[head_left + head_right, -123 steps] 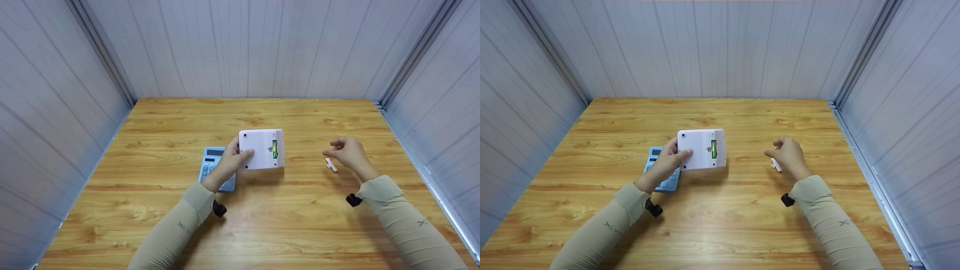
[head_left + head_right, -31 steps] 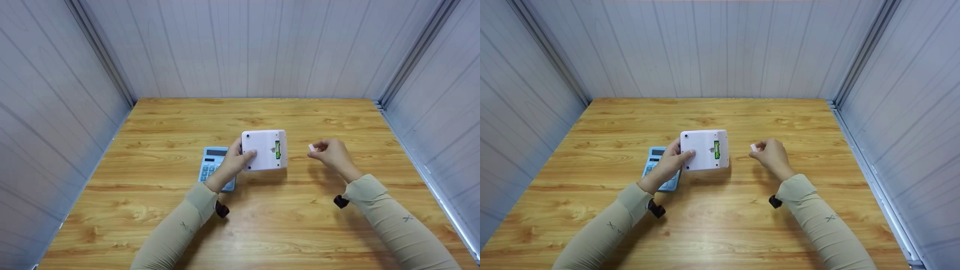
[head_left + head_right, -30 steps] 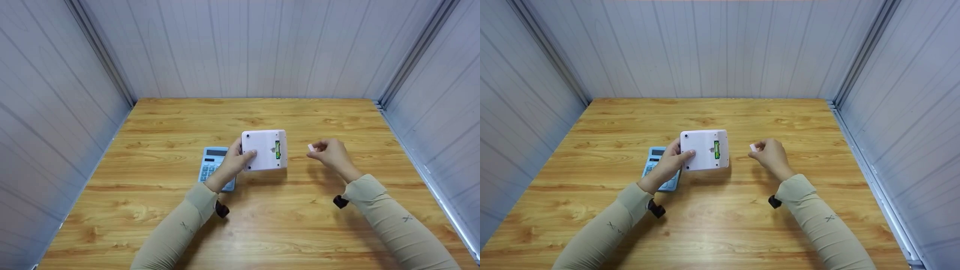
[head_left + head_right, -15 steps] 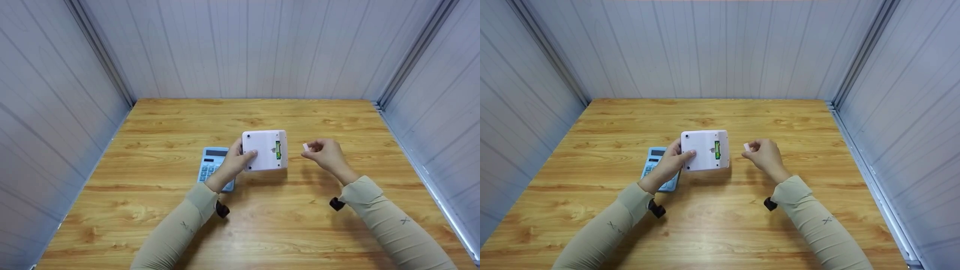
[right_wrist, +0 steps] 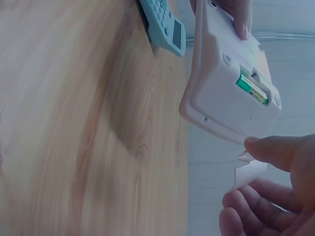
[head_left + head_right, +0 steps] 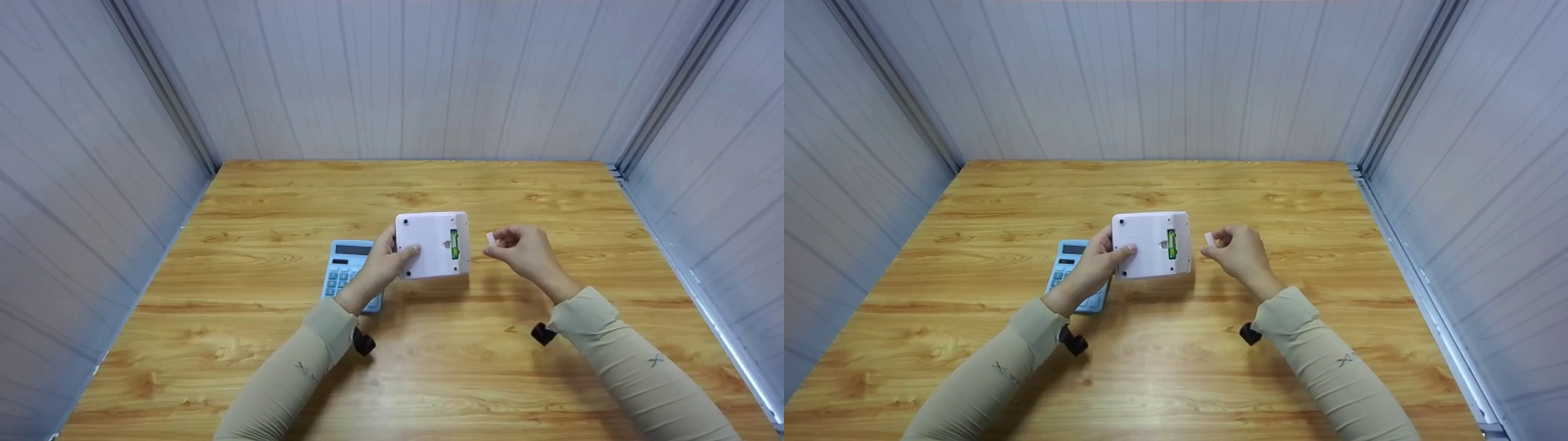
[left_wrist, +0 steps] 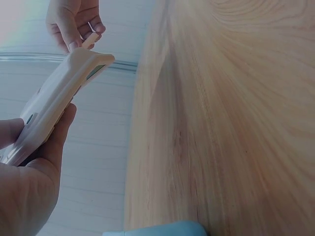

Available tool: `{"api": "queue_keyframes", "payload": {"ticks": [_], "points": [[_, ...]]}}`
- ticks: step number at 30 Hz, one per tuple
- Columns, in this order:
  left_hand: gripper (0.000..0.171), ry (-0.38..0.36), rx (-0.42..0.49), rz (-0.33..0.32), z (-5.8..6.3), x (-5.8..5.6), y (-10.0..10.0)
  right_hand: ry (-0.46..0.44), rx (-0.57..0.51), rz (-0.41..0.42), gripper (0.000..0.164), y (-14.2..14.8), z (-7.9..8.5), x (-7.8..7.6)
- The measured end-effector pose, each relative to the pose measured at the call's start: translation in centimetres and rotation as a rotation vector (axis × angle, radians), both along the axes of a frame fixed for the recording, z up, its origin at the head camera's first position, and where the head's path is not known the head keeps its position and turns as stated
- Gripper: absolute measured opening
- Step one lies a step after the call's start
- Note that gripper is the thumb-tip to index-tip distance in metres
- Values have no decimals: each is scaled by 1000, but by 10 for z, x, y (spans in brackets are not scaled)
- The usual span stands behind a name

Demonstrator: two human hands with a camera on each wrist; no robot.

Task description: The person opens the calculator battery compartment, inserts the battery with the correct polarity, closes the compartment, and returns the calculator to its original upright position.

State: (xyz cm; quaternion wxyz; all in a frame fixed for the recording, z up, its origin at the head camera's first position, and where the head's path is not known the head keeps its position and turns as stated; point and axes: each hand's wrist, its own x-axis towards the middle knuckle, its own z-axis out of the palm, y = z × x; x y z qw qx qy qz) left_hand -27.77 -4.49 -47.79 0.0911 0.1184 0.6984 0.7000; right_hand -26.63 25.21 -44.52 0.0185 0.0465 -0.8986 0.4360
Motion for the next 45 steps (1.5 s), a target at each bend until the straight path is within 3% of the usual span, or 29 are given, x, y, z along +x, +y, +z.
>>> {"api": "queue_keyframes", "payload": {"ticks": [23, 31, 45], "points": [[48, -20, 2, 1, -1, 1, 1, 0, -115, 14, 29, -27, 4, 3], [49, -25, 4, -14, -1, 1, 1, -57, -239, 41, 32, -31, 3, 1], [46, -26, -27, -6, -1, 1, 6, -126, -365, 82, 34, -36, 1, 0]]}}
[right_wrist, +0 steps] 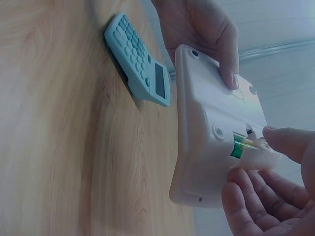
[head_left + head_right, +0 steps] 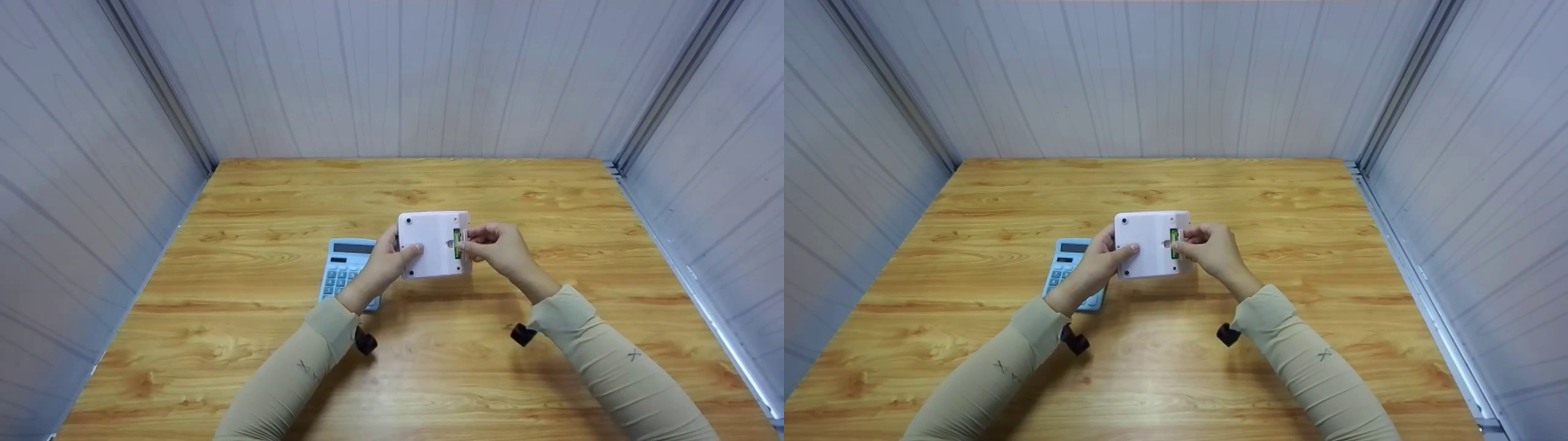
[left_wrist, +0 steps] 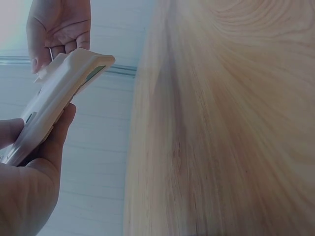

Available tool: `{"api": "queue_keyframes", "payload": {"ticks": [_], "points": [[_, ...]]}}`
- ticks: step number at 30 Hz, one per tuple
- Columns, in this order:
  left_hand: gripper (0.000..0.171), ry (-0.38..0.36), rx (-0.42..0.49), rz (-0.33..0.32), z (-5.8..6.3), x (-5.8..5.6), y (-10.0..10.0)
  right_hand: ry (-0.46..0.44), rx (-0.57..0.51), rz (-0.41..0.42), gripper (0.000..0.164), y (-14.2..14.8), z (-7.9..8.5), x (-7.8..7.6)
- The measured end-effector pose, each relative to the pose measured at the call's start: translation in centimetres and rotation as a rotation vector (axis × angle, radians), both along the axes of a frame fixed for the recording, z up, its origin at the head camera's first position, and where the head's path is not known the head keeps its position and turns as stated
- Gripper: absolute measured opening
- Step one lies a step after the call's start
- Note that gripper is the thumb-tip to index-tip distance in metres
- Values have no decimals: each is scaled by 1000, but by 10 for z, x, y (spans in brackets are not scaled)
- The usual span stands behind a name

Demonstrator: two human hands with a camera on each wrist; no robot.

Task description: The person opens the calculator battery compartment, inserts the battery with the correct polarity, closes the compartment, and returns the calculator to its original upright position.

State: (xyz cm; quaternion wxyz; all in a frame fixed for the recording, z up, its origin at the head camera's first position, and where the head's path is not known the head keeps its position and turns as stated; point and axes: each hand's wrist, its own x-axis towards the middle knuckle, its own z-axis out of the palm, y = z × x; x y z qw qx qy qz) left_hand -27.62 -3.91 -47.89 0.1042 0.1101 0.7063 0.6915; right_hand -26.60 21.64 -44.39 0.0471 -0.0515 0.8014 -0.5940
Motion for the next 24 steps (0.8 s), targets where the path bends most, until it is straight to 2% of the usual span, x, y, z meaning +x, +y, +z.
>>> {"api": "queue_keyframes", "payload": {"ticks": [4, 9, 24], "points": [[46, 12, -4, 0, 0, 1, 1, 0, -40, 25, 34, -1, 1, 1], [46, 29, -5, -8, 1, 2, 1, -19, -39, 42, 33, 0, 1, 1], [47, -1, -20, -16, 3, 3, 1, -59, -33, 18, 33, 2, 6, 0]]}}
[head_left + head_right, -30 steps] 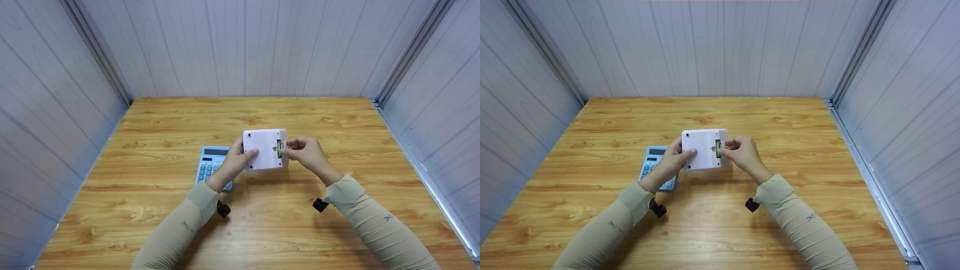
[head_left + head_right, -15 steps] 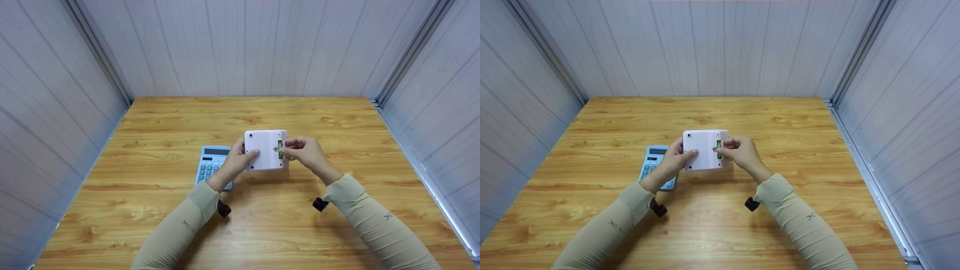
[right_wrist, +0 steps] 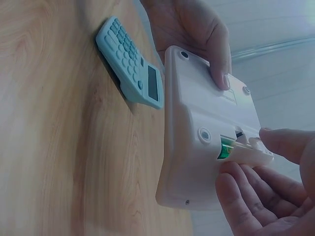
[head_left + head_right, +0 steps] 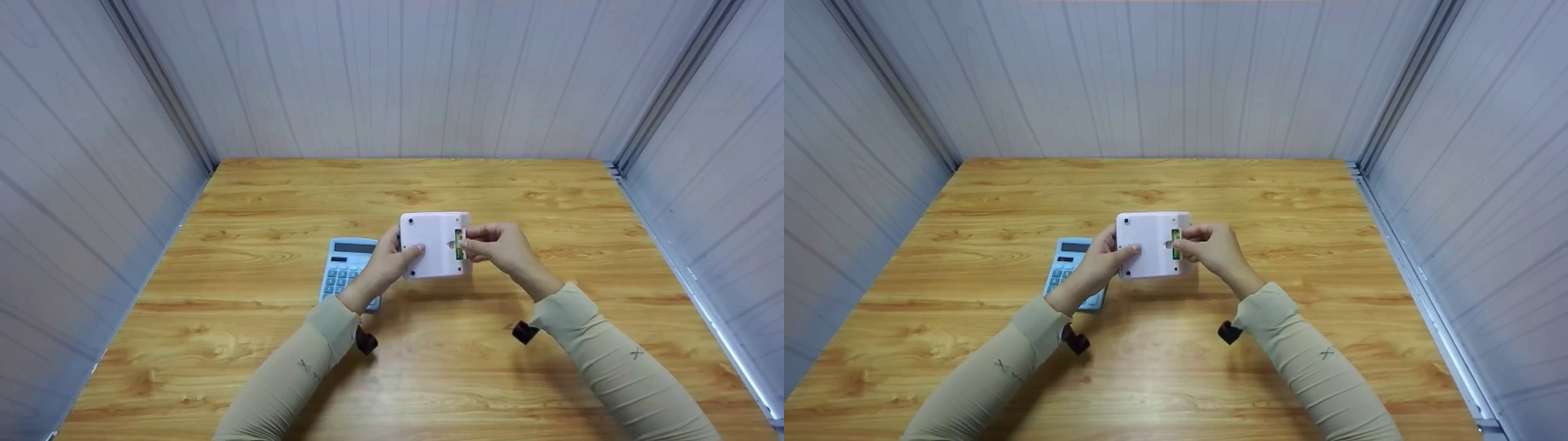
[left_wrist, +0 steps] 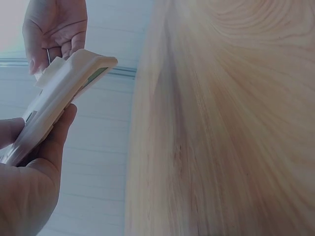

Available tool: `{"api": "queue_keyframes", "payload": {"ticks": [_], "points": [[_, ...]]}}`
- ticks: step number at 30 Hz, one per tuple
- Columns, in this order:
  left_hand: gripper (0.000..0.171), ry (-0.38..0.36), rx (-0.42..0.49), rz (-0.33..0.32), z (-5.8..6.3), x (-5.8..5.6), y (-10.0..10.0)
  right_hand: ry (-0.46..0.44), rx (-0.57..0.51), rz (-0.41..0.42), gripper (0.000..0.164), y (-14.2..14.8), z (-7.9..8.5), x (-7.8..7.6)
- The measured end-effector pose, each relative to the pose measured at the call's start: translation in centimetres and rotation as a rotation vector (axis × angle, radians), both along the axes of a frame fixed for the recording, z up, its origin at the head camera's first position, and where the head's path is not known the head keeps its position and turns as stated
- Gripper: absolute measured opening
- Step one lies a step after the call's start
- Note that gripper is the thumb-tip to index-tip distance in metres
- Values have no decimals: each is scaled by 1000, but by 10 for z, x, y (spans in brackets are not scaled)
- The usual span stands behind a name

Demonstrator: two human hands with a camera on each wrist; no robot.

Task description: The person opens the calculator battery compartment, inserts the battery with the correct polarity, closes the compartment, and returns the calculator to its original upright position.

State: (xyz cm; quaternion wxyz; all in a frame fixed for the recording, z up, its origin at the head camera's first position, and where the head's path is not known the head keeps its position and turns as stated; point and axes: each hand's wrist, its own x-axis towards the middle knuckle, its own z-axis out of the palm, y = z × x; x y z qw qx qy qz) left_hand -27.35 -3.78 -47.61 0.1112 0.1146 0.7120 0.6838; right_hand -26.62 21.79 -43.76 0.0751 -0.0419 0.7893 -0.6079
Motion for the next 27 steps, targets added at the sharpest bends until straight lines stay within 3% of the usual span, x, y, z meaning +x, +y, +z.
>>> {"api": "queue_keyframes", "payload": {"ticks": [7, 15, 27], "points": [[48, 3, -2, -5, 2, 1, 0, 13, 31, 2, 36, -2, 0, 1], [49, 65, 29, -27, 2, 3, 0, 48, 79, -36, 35, -6, -5, -2], [51, 43, 32, -26, 0, 3, 1, 95, 165, -80, 30, -13, -10, -4]]}}
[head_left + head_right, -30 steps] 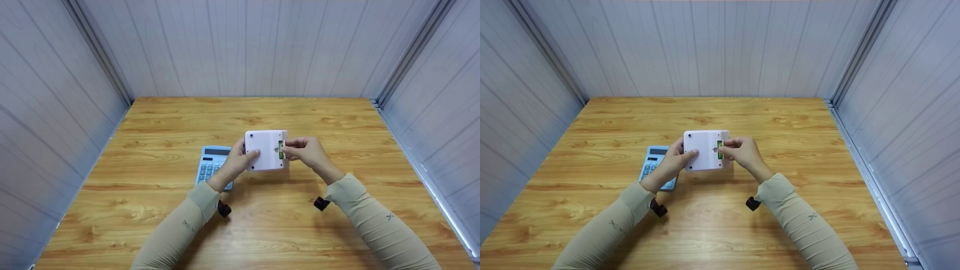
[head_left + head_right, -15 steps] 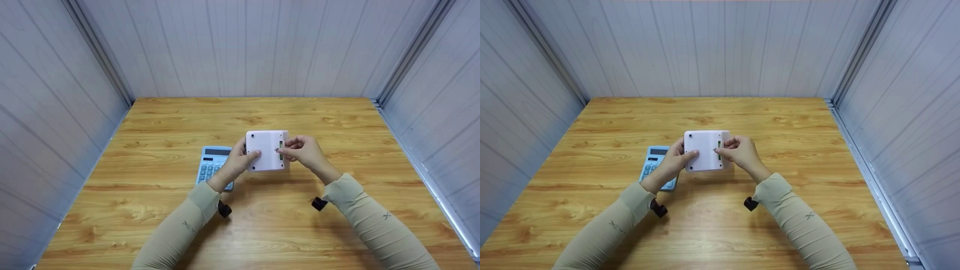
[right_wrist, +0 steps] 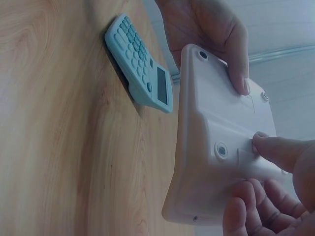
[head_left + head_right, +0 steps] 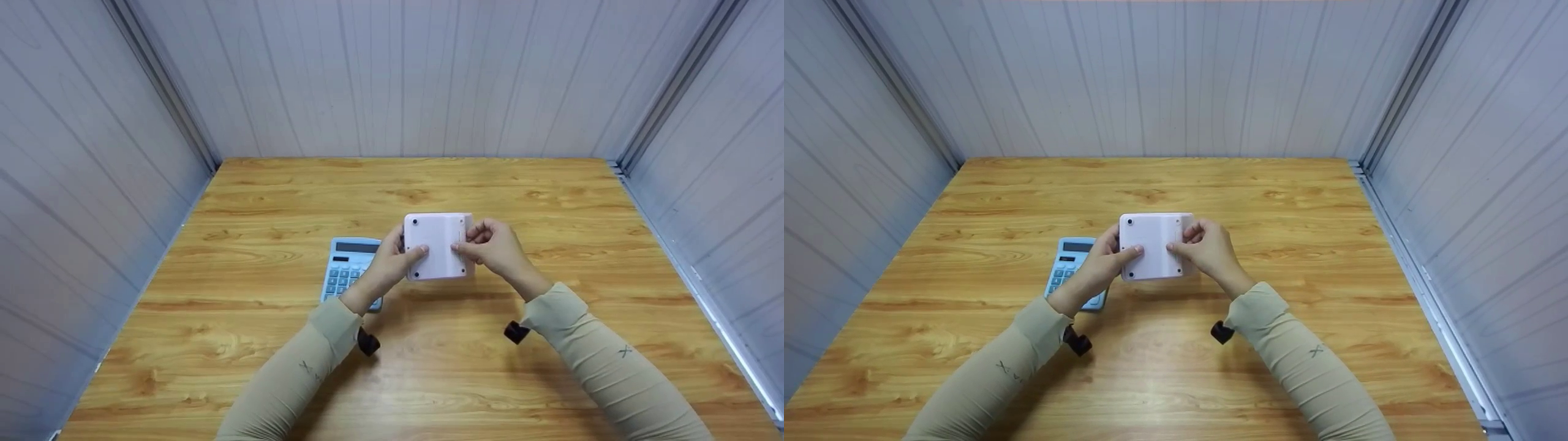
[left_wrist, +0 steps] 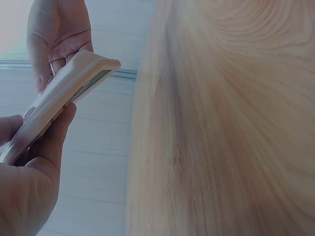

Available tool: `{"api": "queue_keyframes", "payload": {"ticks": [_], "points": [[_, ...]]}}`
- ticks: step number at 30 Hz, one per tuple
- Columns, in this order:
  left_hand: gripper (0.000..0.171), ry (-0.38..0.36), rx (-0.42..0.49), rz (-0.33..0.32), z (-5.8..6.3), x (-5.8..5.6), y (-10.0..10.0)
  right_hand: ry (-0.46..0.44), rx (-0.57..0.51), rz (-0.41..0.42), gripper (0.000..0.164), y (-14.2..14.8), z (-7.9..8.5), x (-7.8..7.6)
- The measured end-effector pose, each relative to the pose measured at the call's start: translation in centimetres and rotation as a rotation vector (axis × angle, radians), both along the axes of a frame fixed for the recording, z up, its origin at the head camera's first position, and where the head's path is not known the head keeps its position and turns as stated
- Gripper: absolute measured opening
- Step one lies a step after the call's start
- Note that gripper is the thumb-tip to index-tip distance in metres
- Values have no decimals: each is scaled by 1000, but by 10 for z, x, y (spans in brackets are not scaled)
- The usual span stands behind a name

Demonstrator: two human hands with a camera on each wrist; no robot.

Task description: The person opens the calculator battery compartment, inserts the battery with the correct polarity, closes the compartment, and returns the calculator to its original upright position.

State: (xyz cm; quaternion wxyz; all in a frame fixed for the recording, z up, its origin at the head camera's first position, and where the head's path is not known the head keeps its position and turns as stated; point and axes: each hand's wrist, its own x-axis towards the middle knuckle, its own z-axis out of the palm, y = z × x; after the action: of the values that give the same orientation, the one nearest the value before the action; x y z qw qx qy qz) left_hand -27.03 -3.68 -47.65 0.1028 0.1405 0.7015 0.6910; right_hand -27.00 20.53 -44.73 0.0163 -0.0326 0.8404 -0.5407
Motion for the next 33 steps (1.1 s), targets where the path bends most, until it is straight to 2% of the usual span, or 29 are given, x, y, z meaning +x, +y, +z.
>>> {"api": "queue_keyframes", "payload": {"ticks": [10, 19, 26, 33], "points": [[53, -10, -5, -3, -2, -1, -1, -11, 7, 8, 28, 1, -1, 1], [49, -15, 23, 16, -3, -4, -4, -22, -51, 45, 25, 6, -4, -1], [50, -33, 39, 11, -1, -4, -6, -13, -52, 8, 43, 9, -7, -1], [50, -29, 50, 17, 2, -2, -7, -61, -49, 8, 60, 10, -7, 0]]}}
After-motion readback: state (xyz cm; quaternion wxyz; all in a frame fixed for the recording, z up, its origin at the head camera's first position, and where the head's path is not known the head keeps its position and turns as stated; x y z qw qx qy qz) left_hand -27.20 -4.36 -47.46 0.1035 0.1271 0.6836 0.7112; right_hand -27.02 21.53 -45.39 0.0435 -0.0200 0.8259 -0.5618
